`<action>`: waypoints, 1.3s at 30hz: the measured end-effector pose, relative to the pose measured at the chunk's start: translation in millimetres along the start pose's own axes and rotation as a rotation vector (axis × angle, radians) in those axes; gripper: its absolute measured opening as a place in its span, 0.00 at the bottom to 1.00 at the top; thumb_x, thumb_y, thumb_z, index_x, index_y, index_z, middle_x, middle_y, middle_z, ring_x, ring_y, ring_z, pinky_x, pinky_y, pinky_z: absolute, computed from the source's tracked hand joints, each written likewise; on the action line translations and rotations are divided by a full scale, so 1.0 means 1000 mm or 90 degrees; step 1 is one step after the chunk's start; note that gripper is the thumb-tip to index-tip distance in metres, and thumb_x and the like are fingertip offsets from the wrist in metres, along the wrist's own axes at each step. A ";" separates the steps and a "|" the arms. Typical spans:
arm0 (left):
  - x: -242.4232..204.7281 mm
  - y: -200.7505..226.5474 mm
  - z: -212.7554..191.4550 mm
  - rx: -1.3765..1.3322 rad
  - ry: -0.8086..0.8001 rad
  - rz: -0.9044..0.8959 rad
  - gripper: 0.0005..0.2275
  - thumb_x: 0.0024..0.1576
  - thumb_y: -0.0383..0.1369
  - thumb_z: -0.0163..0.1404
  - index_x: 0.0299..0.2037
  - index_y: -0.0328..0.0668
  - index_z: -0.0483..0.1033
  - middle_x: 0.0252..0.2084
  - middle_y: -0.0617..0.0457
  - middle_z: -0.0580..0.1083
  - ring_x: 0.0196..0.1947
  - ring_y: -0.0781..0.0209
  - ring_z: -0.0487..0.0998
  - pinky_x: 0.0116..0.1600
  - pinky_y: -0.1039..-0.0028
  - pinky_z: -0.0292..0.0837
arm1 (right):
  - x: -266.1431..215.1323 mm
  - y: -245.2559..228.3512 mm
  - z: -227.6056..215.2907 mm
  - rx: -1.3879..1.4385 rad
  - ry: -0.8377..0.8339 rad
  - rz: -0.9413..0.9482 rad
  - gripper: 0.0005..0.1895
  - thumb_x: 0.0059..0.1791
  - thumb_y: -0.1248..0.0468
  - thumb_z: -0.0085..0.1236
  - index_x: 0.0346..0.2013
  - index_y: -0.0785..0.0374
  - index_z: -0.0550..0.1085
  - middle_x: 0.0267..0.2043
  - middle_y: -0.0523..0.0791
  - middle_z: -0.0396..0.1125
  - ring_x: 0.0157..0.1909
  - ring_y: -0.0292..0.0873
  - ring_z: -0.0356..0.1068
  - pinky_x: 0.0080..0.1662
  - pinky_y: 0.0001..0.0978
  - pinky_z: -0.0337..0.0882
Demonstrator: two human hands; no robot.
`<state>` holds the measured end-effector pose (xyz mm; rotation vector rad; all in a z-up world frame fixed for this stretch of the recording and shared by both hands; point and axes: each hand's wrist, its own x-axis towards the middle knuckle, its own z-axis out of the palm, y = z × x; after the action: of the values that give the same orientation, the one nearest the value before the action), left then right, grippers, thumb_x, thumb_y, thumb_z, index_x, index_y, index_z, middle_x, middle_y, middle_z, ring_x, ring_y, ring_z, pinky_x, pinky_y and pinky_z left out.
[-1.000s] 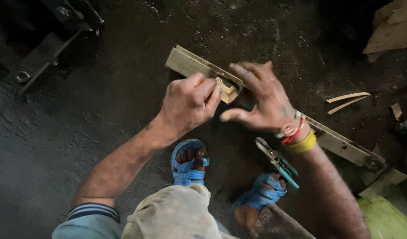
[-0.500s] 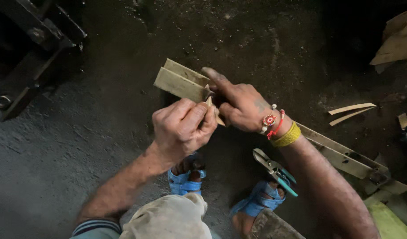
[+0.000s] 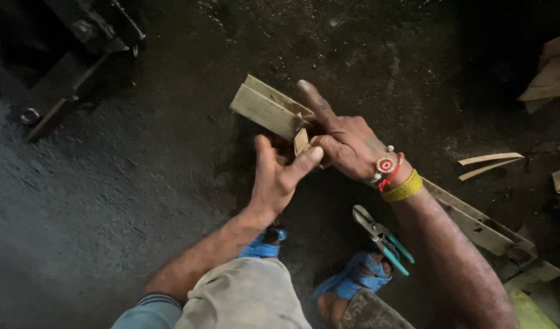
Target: The person uses shears to cut a rectangular piece of cardboard into smaller strips and squares. The person then folds the cut pieces and places them onto a metal fixture on the floor.
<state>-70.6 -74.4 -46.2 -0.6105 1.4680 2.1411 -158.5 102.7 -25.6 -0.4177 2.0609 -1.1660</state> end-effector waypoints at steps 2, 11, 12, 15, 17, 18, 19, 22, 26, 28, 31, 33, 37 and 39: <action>0.001 -0.007 0.007 -0.048 0.039 0.020 0.27 0.56 0.36 0.56 0.54 0.29 0.51 0.51 0.42 0.65 0.50 0.61 0.70 0.52 0.70 0.74 | 0.000 -0.004 -0.002 -0.003 -0.018 0.057 0.48 0.45 0.58 0.43 0.79 0.58 0.40 0.45 0.61 0.73 0.41 0.62 0.76 0.49 0.50 0.74; 0.002 -0.033 0.018 0.087 0.133 0.097 0.18 0.61 0.35 0.48 0.49 0.34 0.51 0.47 0.43 0.62 0.44 0.62 0.68 0.45 0.69 0.74 | 0.004 -0.016 -0.003 -0.049 -0.065 0.134 0.49 0.43 0.59 0.43 0.78 0.54 0.40 0.33 0.58 0.74 0.33 0.59 0.76 0.43 0.48 0.76; 0.003 -0.033 0.017 0.103 0.135 0.090 0.18 0.62 0.35 0.49 0.49 0.34 0.51 0.48 0.43 0.62 0.44 0.62 0.68 0.45 0.69 0.74 | 0.005 -0.016 -0.003 -0.066 -0.071 0.133 0.49 0.42 0.59 0.44 0.78 0.54 0.40 0.34 0.59 0.74 0.33 0.60 0.76 0.44 0.48 0.76; 0.003 -0.031 0.013 0.010 0.142 0.051 0.19 0.56 0.32 0.49 0.50 0.34 0.52 0.47 0.42 0.66 0.43 0.61 0.70 0.43 0.69 0.74 | 0.006 -0.015 -0.004 -0.065 -0.102 0.094 0.50 0.41 0.59 0.44 0.77 0.54 0.39 0.34 0.57 0.76 0.36 0.57 0.77 0.46 0.47 0.75; 0.006 -0.027 0.010 0.060 0.158 0.052 0.20 0.57 0.33 0.51 0.49 0.33 0.52 0.47 0.41 0.67 0.45 0.61 0.71 0.45 0.68 0.75 | 0.007 -0.013 -0.004 -0.086 -0.118 0.125 0.51 0.41 0.60 0.45 0.77 0.53 0.38 0.32 0.58 0.76 0.36 0.58 0.77 0.46 0.47 0.76; 0.005 -0.025 0.009 0.087 0.169 0.049 0.20 0.57 0.33 0.52 0.49 0.32 0.52 0.48 0.40 0.68 0.46 0.60 0.72 0.46 0.68 0.75 | 0.007 -0.012 -0.002 -0.091 -0.128 0.139 0.51 0.41 0.60 0.45 0.77 0.53 0.38 0.32 0.59 0.75 0.36 0.58 0.78 0.47 0.46 0.76; 0.005 -0.023 0.007 0.059 0.162 0.029 0.21 0.56 0.34 0.52 0.49 0.33 0.52 0.47 0.41 0.68 0.44 0.60 0.73 0.43 0.67 0.76 | 0.007 -0.012 0.000 -0.101 -0.128 0.121 0.51 0.41 0.60 0.46 0.77 0.54 0.38 0.33 0.59 0.75 0.37 0.59 0.77 0.48 0.47 0.76; 0.010 -0.020 0.006 0.019 0.143 0.013 0.22 0.55 0.35 0.54 0.48 0.33 0.53 0.46 0.41 0.70 0.43 0.57 0.75 0.41 0.66 0.76 | 0.009 -0.011 0.000 -0.127 -0.127 0.117 0.51 0.42 0.60 0.48 0.78 0.53 0.38 0.35 0.59 0.75 0.39 0.61 0.76 0.49 0.49 0.74; 0.017 -0.018 0.003 0.131 0.152 0.053 0.24 0.56 0.36 0.56 0.51 0.30 0.56 0.48 0.41 0.70 0.46 0.56 0.76 0.47 0.65 0.77 | 0.005 -0.016 -0.005 -0.082 -0.107 0.113 0.50 0.44 0.59 0.47 0.78 0.54 0.37 0.34 0.57 0.75 0.38 0.59 0.77 0.49 0.47 0.75; 0.020 -0.019 0.005 0.138 0.161 0.049 0.24 0.56 0.36 0.56 0.53 0.29 0.56 0.50 0.40 0.69 0.49 0.56 0.75 0.50 0.65 0.78 | 0.000 -0.018 -0.007 -0.036 -0.082 0.070 0.49 0.45 0.58 0.47 0.78 0.56 0.38 0.34 0.56 0.76 0.38 0.58 0.78 0.49 0.46 0.76; 0.019 -0.023 0.006 0.060 0.172 0.042 0.25 0.56 0.34 0.55 0.55 0.28 0.55 0.53 0.39 0.67 0.52 0.55 0.73 0.54 0.64 0.77 | -0.004 -0.017 -0.002 -0.014 -0.045 0.026 0.48 0.46 0.59 0.46 0.78 0.59 0.40 0.35 0.56 0.75 0.39 0.57 0.78 0.48 0.46 0.76; 0.020 -0.024 0.007 0.029 0.163 0.032 0.26 0.55 0.34 0.54 0.57 0.29 0.54 0.53 0.39 0.67 0.53 0.55 0.73 0.54 0.65 0.75 | -0.005 -0.013 -0.001 -0.053 -0.004 -0.002 0.48 0.46 0.61 0.47 0.78 0.62 0.42 0.40 0.58 0.74 0.41 0.59 0.77 0.49 0.48 0.75; 0.018 -0.022 0.009 0.037 0.180 -0.016 0.25 0.54 0.34 0.53 0.55 0.27 0.55 0.53 0.37 0.68 0.51 0.54 0.74 0.52 0.64 0.76 | -0.005 -0.006 -0.001 -0.043 -0.047 0.045 0.48 0.45 0.61 0.45 0.77 0.64 0.40 0.36 0.60 0.74 0.40 0.60 0.76 0.48 0.48 0.75; 0.022 -0.020 0.011 0.107 0.196 0.023 0.25 0.56 0.33 0.54 0.56 0.26 0.56 0.54 0.36 0.67 0.53 0.54 0.72 0.56 0.65 0.74 | -0.002 -0.005 -0.005 -0.119 -0.008 -0.069 0.47 0.47 0.62 0.49 0.77 0.67 0.41 0.42 0.63 0.73 0.45 0.64 0.73 0.51 0.52 0.72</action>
<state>-76.8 -55.2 -70.0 -0.8857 1.8116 1.9889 -161.1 103.9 -18.8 -0.6316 2.1681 -1.0327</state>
